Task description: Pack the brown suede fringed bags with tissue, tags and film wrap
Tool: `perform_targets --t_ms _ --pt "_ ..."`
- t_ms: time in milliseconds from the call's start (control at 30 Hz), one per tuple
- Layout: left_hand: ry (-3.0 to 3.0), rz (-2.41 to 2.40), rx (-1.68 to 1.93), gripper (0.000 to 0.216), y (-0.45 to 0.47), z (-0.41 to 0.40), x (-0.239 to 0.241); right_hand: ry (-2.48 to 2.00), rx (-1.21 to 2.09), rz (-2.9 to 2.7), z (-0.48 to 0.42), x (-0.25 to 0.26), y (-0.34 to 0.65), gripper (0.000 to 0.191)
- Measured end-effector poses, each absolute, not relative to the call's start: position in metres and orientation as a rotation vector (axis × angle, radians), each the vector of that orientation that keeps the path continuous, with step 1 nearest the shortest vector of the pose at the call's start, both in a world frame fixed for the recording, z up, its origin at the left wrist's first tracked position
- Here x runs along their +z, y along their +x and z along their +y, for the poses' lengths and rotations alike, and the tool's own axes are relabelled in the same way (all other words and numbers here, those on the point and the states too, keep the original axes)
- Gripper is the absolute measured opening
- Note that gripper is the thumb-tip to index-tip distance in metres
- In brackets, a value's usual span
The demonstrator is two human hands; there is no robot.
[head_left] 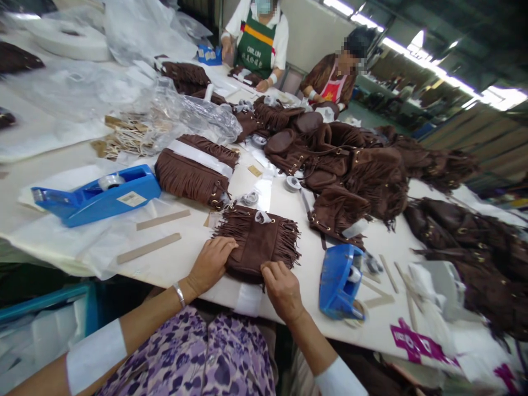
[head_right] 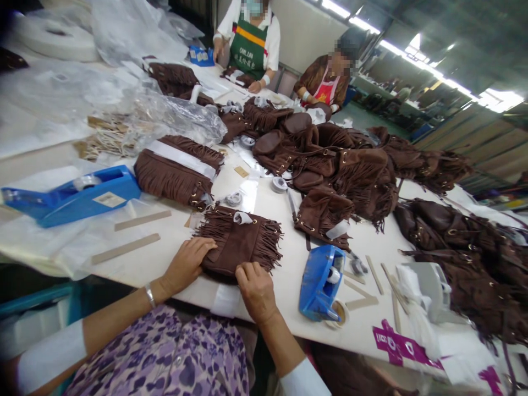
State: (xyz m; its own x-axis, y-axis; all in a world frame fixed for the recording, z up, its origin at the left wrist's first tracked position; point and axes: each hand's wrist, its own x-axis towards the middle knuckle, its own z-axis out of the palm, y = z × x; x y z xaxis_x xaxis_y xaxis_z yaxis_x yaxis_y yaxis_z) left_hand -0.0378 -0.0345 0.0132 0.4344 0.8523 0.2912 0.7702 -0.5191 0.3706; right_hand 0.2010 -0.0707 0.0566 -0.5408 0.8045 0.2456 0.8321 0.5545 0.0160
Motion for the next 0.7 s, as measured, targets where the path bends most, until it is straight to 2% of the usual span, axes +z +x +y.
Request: perform_targets --t_ms 267,433,500,600,700 --pt "2.533 1.475 0.522 0.061 -0.035 -0.036 0.014 -1.237 -0.45 -2.687 -0.058 0.029 0.211 0.022" --pt "2.641 1.404 0.473 0.071 -0.034 -0.035 0.02 -1.274 -0.342 -2.661 -0.068 0.016 0.206 0.024" --pt "2.673 1.388 0.46 0.07 -0.033 -0.035 0.02 -1.333 -0.263 -2.639 -0.071 0.025 0.199 0.031" --pt "2.704 1.394 0.442 0.066 -0.033 -0.034 0.018 -1.287 -0.168 -2.695 -0.066 0.041 0.187 0.054" --pt "2.73 1.393 0.418 0.066 -0.033 -0.032 0.015 -1.119 -0.212 -2.772 -0.054 0.042 0.183 0.051"
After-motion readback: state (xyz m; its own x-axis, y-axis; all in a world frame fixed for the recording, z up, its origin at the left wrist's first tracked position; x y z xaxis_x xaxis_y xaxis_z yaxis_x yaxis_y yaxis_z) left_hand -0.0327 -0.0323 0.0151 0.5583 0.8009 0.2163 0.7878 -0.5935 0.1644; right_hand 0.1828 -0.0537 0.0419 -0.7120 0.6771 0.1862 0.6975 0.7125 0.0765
